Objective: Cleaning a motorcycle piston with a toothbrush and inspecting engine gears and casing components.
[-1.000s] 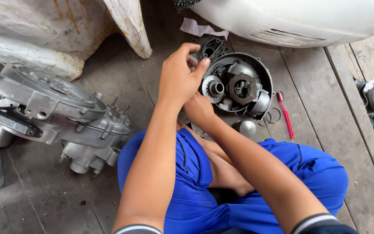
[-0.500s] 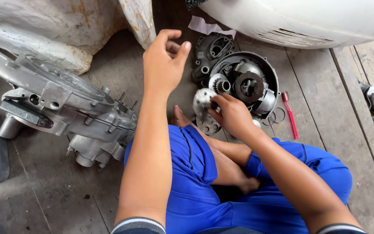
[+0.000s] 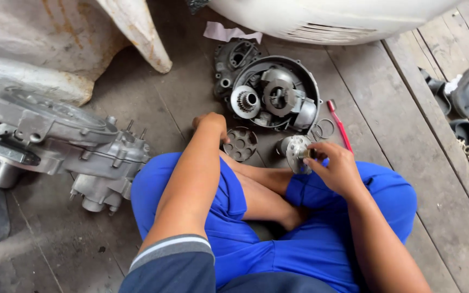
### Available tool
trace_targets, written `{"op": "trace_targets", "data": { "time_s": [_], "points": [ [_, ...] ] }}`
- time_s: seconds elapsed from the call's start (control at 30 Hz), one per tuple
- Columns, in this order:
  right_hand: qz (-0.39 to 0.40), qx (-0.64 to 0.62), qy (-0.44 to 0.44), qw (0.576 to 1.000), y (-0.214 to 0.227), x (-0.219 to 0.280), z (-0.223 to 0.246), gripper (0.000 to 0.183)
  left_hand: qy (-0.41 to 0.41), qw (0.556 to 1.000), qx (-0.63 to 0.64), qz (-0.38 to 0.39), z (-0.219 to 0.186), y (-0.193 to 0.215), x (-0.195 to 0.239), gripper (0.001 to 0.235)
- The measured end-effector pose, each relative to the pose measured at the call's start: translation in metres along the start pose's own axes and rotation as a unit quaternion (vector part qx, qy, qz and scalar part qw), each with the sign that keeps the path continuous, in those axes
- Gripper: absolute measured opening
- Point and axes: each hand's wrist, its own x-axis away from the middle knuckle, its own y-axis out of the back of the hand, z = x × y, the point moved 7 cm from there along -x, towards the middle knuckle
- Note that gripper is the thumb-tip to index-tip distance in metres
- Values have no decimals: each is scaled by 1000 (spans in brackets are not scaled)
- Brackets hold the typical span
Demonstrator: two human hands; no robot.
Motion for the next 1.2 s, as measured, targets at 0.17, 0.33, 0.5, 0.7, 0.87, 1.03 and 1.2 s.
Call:
{"op": "trace_targets", "data": {
  "time_s": [0.17, 0.33, 0.5, 0.7, 0.87, 1.03, 1.2],
  "points": [
    [-30, -56, -16, 998, 12, -12, -19, 34, -57, 993, 55, -83, -13, -9, -33, 26],
    [-50, -106, -36, 992, 20, -11, -22, 30, -124, 962, 192, -150, -5, 4, -16, 9],
    [-117, -157, 18, 981, 33, -6, -8, 33, -182, 912, 316, -187, 2, 45, 82, 35],
    [-184, -243, 52, 951, 44, 6, -4, 34, -300, 560, 756, -155, 7, 42, 168, 20],
    [-197, -293, 38, 935, 36, 3, -6, 33, -281, 234, 929, 60, -58, 5, 226, 30],
    [-212, -274, 71, 935, 38, 9, 8, 32, -334, 169, 911, 173, -80, 3, 225, 34],
    [-287, -168, 172, 927, 70, 27, 69, 30, -485, 175, 845, 141, -74, 8, 216, 74]
  ]
}}
